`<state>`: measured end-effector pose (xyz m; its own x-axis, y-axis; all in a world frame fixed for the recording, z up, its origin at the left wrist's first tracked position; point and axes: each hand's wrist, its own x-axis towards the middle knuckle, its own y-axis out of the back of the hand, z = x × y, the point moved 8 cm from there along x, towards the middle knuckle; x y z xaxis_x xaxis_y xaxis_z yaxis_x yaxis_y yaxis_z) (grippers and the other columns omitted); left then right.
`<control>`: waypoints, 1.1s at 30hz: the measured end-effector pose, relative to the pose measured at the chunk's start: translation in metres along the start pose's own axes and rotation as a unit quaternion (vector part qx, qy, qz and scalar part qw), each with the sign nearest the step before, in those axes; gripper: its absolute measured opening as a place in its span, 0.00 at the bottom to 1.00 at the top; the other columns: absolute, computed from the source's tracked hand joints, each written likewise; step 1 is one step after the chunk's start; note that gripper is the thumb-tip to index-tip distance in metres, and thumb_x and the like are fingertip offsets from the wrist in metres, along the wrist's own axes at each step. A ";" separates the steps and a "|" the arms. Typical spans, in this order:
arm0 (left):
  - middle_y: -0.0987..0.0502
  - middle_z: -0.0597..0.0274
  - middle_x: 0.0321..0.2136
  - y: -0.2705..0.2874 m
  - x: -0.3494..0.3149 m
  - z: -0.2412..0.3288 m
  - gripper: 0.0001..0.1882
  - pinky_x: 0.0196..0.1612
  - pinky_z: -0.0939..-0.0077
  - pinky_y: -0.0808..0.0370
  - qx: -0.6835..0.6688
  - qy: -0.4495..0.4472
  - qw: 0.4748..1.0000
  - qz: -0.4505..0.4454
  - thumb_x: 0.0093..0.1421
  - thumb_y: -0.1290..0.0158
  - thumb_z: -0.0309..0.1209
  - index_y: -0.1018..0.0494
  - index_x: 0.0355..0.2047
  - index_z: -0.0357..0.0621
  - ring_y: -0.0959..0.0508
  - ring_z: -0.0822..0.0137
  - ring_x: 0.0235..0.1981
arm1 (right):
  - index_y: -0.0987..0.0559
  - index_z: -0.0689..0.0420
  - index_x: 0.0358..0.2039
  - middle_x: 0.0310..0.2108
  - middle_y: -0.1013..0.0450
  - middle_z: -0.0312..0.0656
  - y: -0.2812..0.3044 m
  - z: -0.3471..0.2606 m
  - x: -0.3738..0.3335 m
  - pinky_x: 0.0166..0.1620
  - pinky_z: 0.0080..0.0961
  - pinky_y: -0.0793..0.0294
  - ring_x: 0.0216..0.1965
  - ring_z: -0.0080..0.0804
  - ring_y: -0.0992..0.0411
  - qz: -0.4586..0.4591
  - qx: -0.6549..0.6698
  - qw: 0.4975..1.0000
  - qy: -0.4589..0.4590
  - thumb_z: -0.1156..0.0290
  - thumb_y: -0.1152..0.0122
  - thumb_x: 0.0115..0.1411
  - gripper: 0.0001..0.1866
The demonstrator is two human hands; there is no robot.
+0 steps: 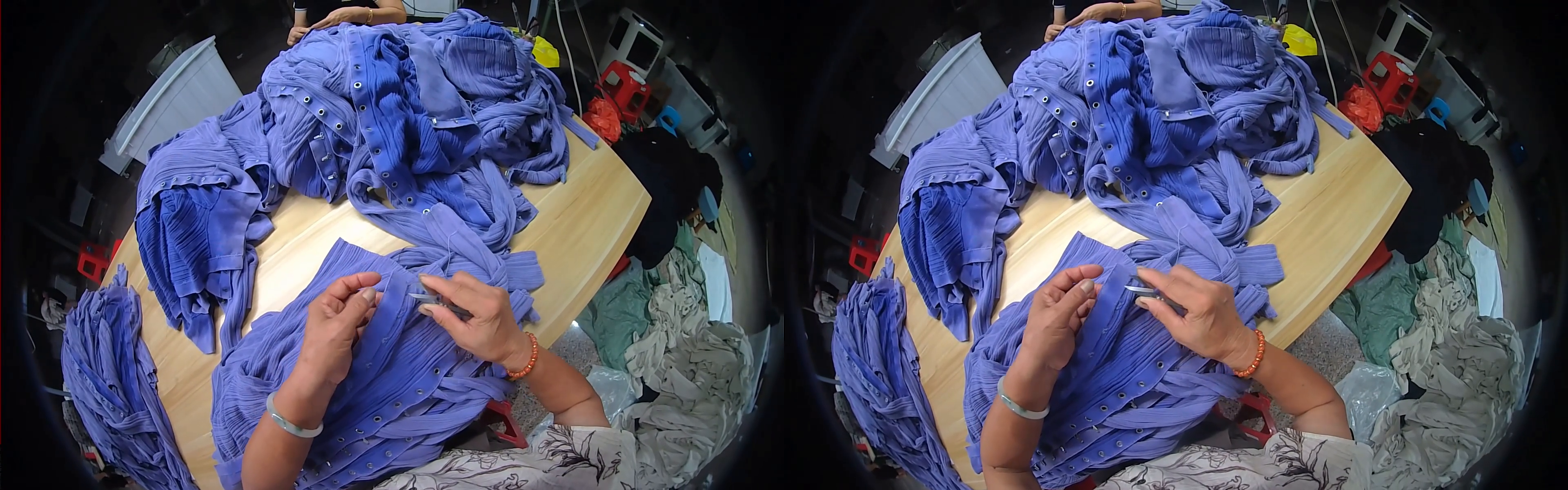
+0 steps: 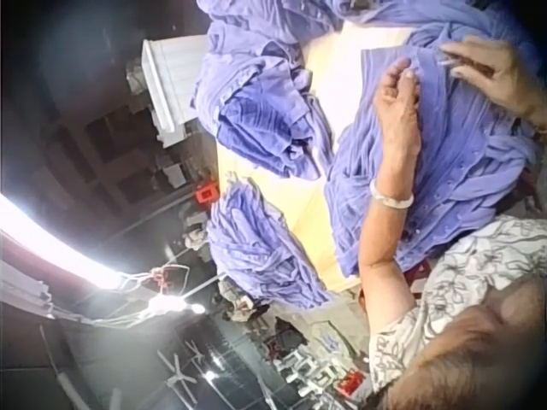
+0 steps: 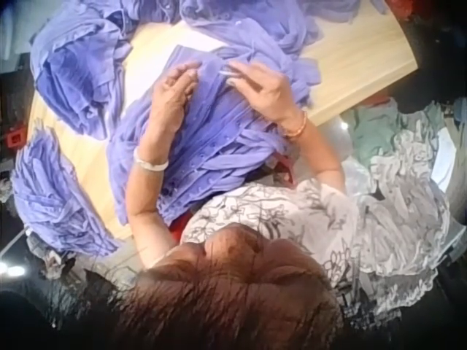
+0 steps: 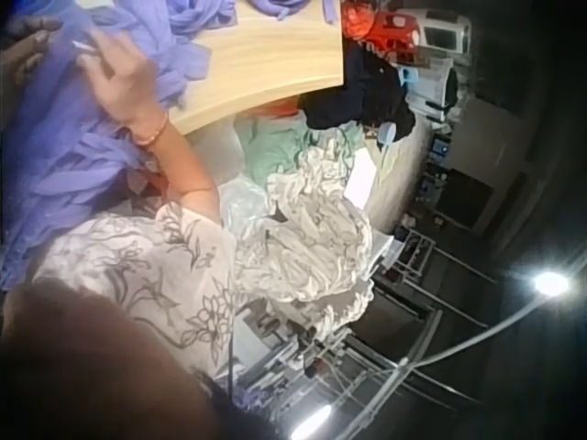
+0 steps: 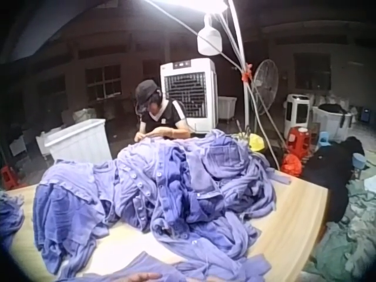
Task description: Processing blue fabric panels with hooks using a small hand tool to trim or separate them.
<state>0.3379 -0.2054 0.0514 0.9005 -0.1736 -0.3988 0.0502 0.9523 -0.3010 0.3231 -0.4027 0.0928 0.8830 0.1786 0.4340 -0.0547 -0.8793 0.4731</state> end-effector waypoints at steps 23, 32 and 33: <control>0.17 0.63 0.37 -0.020 0.009 0.005 0.23 0.47 0.85 0.22 -0.032 0.015 0.997 -0.074 0.60 0.39 0.19 0.29 0.55 0.34 0.18 0.75 0.38 | 0.18 0.57 0.52 0.27 0.26 0.40 0.006 -0.011 -0.005 0.26 0.24 0.29 0.23 0.29 0.27 0.005 -0.004 0.997 0.073 0.76 0.26 0.51 0.25; 0.18 0.61 0.36 -0.034 0.014 0.004 0.24 0.44 0.85 0.22 -0.015 0.000 0.997 -0.076 0.59 0.38 0.18 0.30 0.55 0.32 0.19 0.75 0.37 | 0.18 0.56 0.51 0.26 0.25 0.40 0.014 -0.010 -0.002 0.25 0.25 0.29 0.23 0.31 0.27 0.018 -0.031 0.996 0.088 0.75 0.26 0.51 0.24; 0.18 0.61 0.36 -0.034 0.015 0.006 0.24 0.44 0.85 0.22 -0.015 -0.003 0.997 -0.074 0.59 0.38 0.18 0.30 0.55 0.32 0.19 0.75 0.37 | 0.18 0.56 0.51 0.26 0.25 0.40 0.013 -0.011 0.001 0.25 0.25 0.29 0.22 0.31 0.27 0.016 -0.035 0.995 0.091 0.75 0.26 0.52 0.24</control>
<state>0.3523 -0.2390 0.0609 0.8863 -0.3107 -0.3435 0.1705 0.9084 -0.3818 0.3180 -0.4093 0.1077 0.7815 0.2331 0.5787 -0.1196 -0.8544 0.5057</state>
